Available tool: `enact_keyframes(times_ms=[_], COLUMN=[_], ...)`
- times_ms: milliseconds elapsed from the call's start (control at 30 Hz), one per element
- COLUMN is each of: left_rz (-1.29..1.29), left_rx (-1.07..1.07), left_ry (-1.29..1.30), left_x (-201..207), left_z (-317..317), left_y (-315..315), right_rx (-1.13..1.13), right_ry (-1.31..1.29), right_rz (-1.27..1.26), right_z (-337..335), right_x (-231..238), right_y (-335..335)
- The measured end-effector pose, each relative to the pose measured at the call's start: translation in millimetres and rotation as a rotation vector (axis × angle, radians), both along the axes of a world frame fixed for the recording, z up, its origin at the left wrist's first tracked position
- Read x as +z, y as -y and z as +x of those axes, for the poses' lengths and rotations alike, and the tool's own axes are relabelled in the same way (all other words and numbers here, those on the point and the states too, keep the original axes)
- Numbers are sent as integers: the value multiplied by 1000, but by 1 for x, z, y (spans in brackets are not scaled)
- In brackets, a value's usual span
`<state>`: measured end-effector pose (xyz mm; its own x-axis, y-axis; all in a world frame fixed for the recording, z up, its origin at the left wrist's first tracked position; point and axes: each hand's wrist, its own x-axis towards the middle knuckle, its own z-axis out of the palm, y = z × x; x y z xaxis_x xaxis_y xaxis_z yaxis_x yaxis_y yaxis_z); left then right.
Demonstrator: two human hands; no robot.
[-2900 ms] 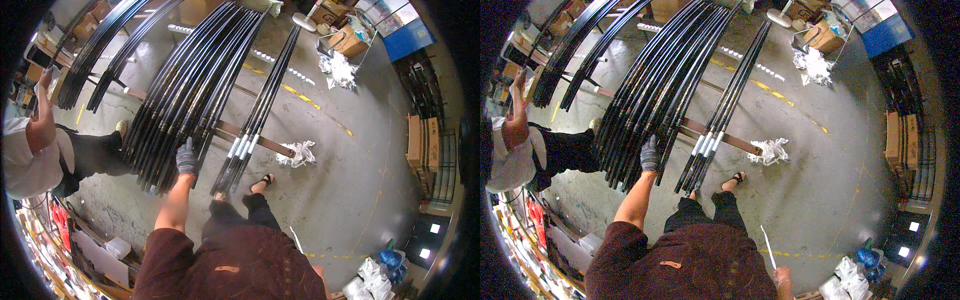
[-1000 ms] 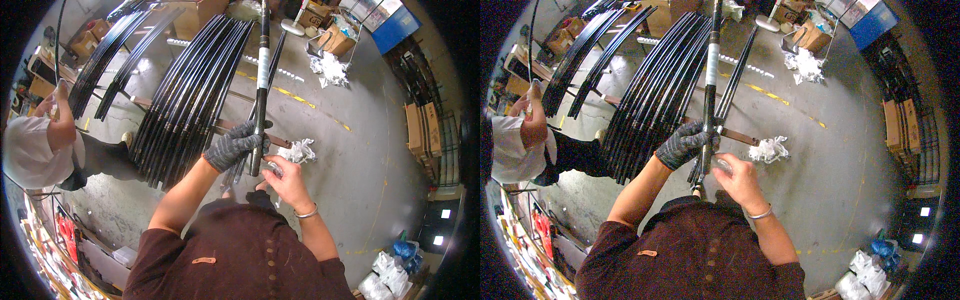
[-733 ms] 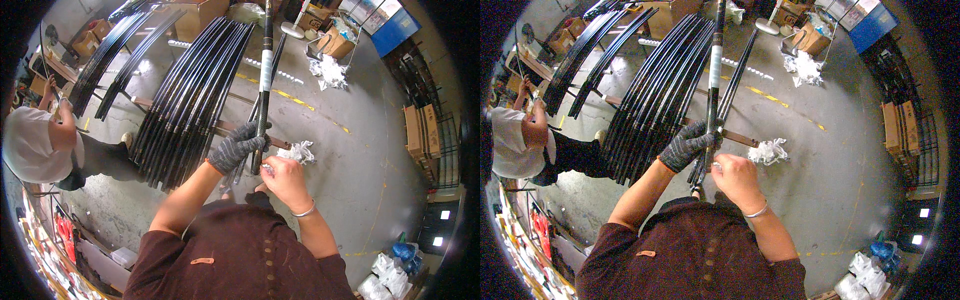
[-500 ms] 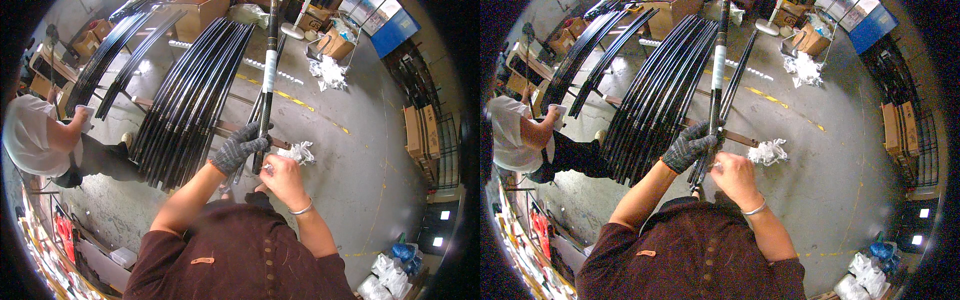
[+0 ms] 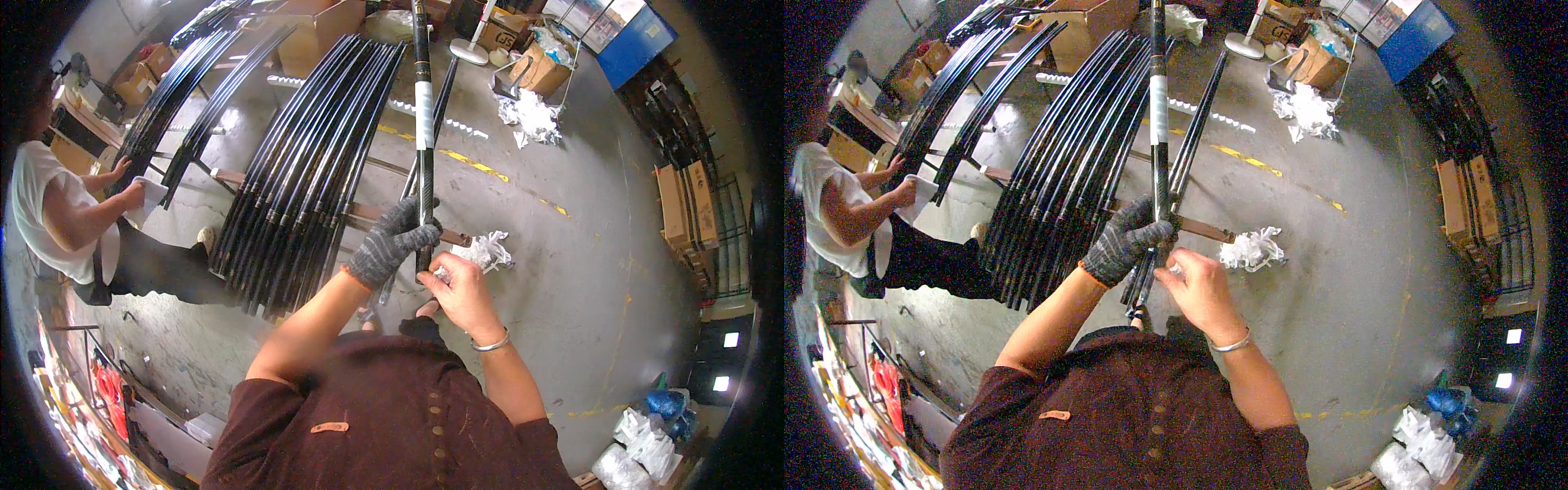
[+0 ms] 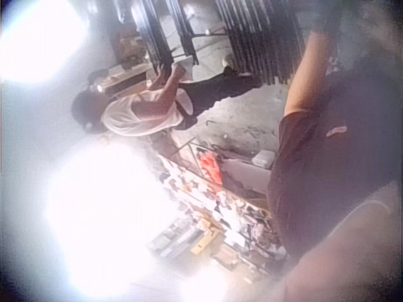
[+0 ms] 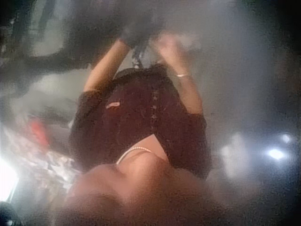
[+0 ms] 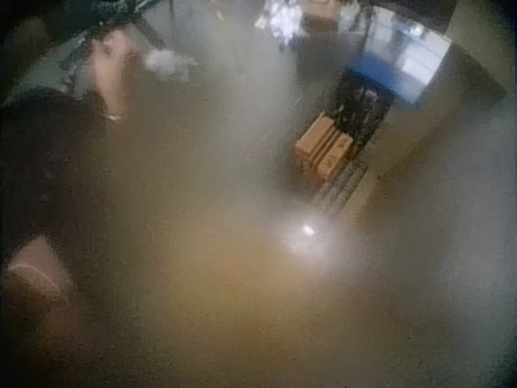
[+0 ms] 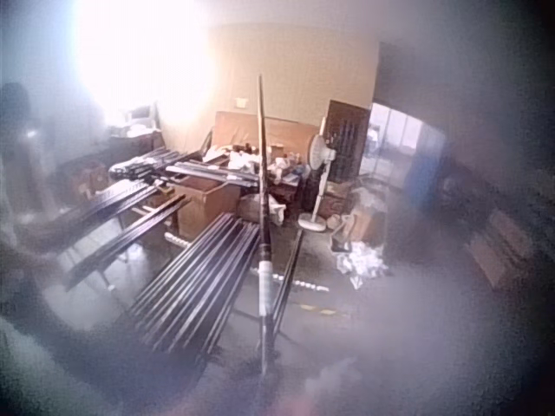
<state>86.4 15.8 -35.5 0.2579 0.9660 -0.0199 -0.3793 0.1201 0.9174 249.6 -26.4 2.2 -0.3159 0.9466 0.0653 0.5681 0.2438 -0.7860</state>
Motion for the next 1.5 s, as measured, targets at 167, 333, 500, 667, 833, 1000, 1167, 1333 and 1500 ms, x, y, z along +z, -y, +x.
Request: enact_keyframes(times_ms=[167,333,500,667,833,1000,1167,1333,1500], left_rz=[-105,-120,-162,-216,-248,-231,-232,-183,-71], left_rx=[-136,-184,-215,-279,-209,-223,-229,-251,-157], left_ry=[112,88,167,262,356,406,373,291,75], left_x=[12,13,1,10,10,13,17,-6,21], left_z=[-8,-19,-32,-33,-32,-36,-34,-24,-27], left_y=[1,5,11,16,16,13,5,2,-13], right_rx=[-47,-145,-190,-305,-380,-481,-653,-790,-949], right_ry=[-78,-2,129,319,434,495,560,474,396], right_rz=[-38,77,192,175,115,125,-75,-96,-173], right_z=[-1,7,11,36,62,115,163,208,290], right_x=[-6,-32,-44,-83,-126,-171,-180,-208,-271], right_y=[-3,-10,-22,-43,-54,-50,-21,-2,33])
